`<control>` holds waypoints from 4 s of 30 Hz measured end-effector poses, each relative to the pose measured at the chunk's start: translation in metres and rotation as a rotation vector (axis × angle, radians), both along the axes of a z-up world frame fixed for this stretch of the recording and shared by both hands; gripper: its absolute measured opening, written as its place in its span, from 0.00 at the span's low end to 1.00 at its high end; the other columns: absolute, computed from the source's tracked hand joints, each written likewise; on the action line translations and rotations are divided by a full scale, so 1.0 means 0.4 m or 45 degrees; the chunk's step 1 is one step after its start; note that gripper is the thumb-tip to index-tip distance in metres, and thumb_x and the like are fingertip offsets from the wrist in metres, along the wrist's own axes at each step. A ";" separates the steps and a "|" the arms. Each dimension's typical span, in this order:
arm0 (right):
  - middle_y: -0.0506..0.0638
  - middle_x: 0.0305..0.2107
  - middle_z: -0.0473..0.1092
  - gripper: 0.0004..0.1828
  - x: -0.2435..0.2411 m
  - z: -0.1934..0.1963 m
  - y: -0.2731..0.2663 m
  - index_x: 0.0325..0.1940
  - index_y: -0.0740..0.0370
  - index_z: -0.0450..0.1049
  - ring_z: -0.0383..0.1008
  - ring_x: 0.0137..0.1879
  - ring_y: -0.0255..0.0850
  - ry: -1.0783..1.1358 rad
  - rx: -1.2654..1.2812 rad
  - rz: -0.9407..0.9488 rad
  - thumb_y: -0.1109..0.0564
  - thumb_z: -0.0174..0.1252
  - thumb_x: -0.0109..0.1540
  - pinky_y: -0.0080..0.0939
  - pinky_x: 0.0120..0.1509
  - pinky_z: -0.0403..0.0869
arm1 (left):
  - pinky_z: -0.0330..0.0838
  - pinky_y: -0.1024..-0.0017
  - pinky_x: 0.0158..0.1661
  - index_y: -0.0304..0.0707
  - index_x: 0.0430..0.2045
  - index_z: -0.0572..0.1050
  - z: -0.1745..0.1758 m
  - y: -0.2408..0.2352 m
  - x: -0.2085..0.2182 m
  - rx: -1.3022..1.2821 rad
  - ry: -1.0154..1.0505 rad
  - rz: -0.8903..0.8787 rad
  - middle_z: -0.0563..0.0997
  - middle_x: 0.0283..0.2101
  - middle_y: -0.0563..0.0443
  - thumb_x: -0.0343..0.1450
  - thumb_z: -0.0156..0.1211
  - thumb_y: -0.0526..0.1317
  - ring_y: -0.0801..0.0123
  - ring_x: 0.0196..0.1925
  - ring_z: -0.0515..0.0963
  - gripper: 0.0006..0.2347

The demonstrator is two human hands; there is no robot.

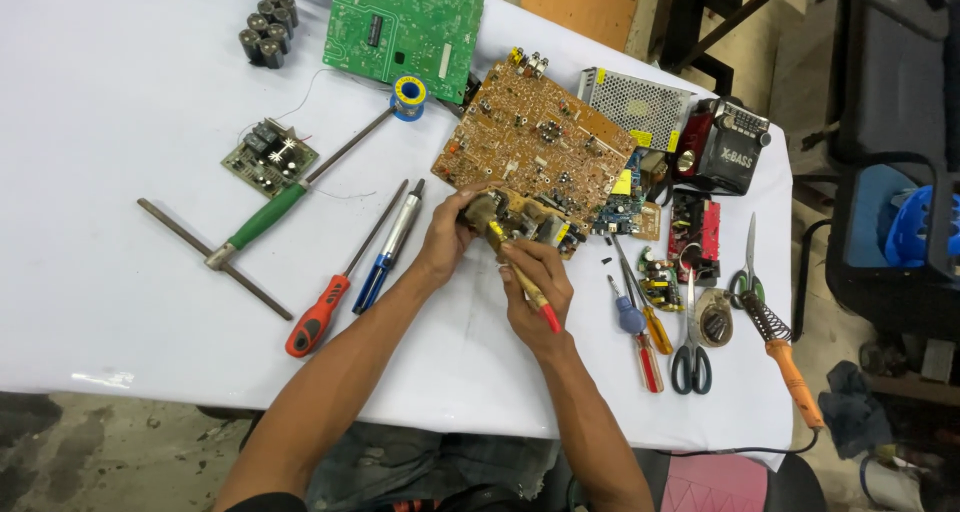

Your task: The person holds a small electronic component and repeatedly brushes its surface with a small brush. The person rotates the component to access different sides while continuing to brush. The work is performed at a white table with various tools and electronic parts nearby.

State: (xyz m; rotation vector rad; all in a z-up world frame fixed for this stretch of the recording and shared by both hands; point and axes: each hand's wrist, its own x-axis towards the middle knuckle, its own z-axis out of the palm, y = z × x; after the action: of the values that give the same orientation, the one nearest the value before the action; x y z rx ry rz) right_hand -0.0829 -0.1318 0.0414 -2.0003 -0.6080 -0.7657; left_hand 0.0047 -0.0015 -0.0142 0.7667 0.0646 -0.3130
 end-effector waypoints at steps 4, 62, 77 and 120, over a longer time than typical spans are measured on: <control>0.60 0.44 0.72 0.12 0.000 0.014 -0.006 0.52 0.66 0.80 0.80 0.43 0.51 0.016 -0.067 -0.017 0.67 0.60 0.64 0.50 0.46 0.79 | 0.79 0.63 0.46 0.43 0.51 0.77 0.028 0.002 -0.010 -0.004 0.026 0.034 0.81 0.38 0.42 0.71 0.52 0.53 0.61 0.42 0.81 0.20; 0.51 0.34 0.73 0.04 -0.010 -0.013 -0.054 0.40 0.60 0.78 0.80 0.35 0.47 -0.059 -0.215 -0.415 0.58 0.59 0.65 0.42 0.40 0.79 | 0.75 0.68 0.44 0.33 0.54 0.76 -0.023 -0.004 -0.006 0.347 -0.280 0.125 0.79 0.38 0.45 0.58 0.63 0.26 0.68 0.41 0.76 0.26; 0.47 0.26 0.73 0.05 -0.005 -0.042 -0.081 0.34 0.58 0.79 0.78 0.29 0.44 -0.014 -0.099 -0.279 0.56 0.62 0.62 0.39 0.34 0.77 | 0.76 0.71 0.42 0.37 0.54 0.76 -0.007 0.002 -0.001 0.331 -0.328 0.093 0.80 0.37 0.47 0.59 0.68 0.25 0.71 0.39 0.76 0.26; 0.52 0.19 0.71 0.07 0.031 -0.090 -0.311 0.30 0.60 0.76 0.73 0.26 0.45 -0.046 0.077 -0.607 0.59 0.58 0.63 0.40 0.36 0.71 | 0.76 0.69 0.38 0.36 0.52 0.76 -0.071 -0.013 0.001 0.437 -0.281 0.139 0.79 0.35 0.46 0.59 0.70 0.22 0.70 0.36 0.77 0.25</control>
State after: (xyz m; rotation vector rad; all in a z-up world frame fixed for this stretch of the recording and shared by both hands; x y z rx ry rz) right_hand -0.0706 -0.2560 0.0055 -2.1023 -0.1181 -1.0889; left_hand 0.0052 -0.0067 -0.0426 1.1294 -0.0495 -0.1115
